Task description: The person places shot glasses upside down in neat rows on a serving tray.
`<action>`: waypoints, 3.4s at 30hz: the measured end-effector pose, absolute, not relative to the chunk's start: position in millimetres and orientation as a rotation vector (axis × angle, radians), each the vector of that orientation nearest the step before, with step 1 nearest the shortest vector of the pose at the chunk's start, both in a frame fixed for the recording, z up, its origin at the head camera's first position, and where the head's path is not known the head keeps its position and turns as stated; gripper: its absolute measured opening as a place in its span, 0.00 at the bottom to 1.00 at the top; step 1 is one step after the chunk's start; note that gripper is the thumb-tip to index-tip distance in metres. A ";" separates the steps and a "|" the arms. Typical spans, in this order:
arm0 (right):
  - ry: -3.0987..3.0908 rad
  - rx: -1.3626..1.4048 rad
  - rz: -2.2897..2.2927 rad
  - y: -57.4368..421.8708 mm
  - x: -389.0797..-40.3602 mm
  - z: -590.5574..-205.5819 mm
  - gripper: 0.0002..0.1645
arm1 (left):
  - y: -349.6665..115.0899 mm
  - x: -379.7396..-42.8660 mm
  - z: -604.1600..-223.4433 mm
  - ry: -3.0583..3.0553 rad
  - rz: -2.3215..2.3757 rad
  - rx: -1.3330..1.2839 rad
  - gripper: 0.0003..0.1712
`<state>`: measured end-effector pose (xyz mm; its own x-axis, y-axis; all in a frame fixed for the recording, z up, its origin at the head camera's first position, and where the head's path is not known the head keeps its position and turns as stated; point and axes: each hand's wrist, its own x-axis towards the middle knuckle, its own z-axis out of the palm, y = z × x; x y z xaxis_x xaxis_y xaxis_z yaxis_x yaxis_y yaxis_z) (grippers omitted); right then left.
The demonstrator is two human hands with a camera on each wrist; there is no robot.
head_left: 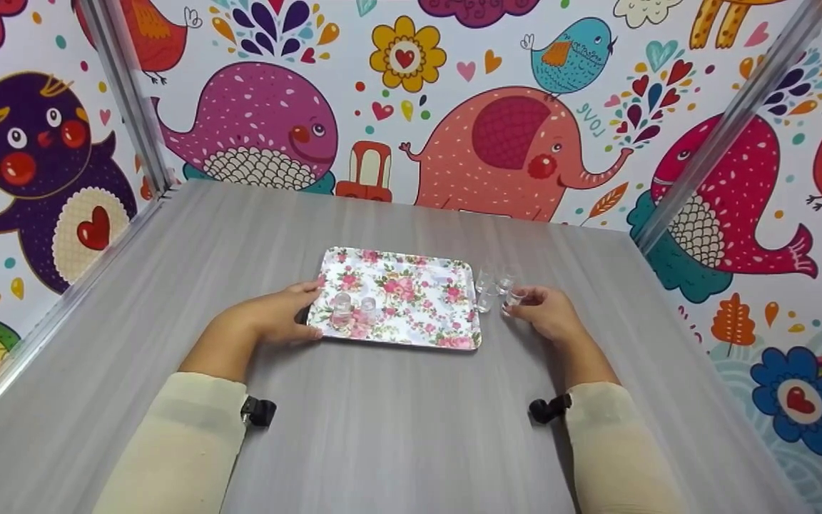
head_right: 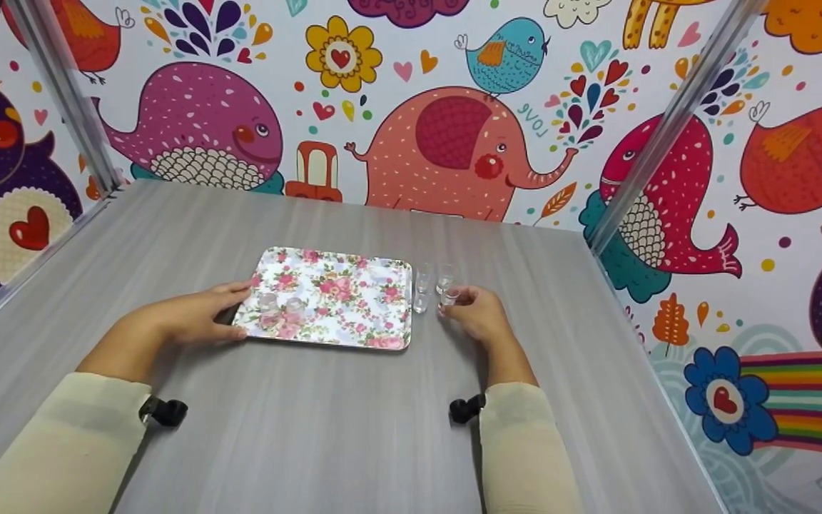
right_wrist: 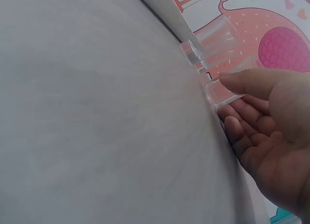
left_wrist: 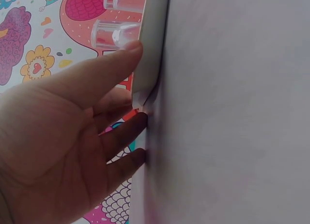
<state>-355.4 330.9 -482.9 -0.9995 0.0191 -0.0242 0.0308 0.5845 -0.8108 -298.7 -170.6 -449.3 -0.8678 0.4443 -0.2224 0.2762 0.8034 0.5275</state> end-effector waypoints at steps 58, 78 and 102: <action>2.489 -0.535 -1.744 156.3 -326.1 -434.4 0.18 | -170.1 -295.2 -446.7 2.657 0.707 0.535 0.52; 2.609 -0.517 -1.685 159.6 -327.8 -449.3 0.20 | -170.7 -298.1 -449.8 2.659 0.693 0.565 0.52; 2.553 -0.561 -1.465 149.0 -328.1 -465.4 0.30 | -171.6 -297.9 -449.1 2.658 0.692 0.558 0.52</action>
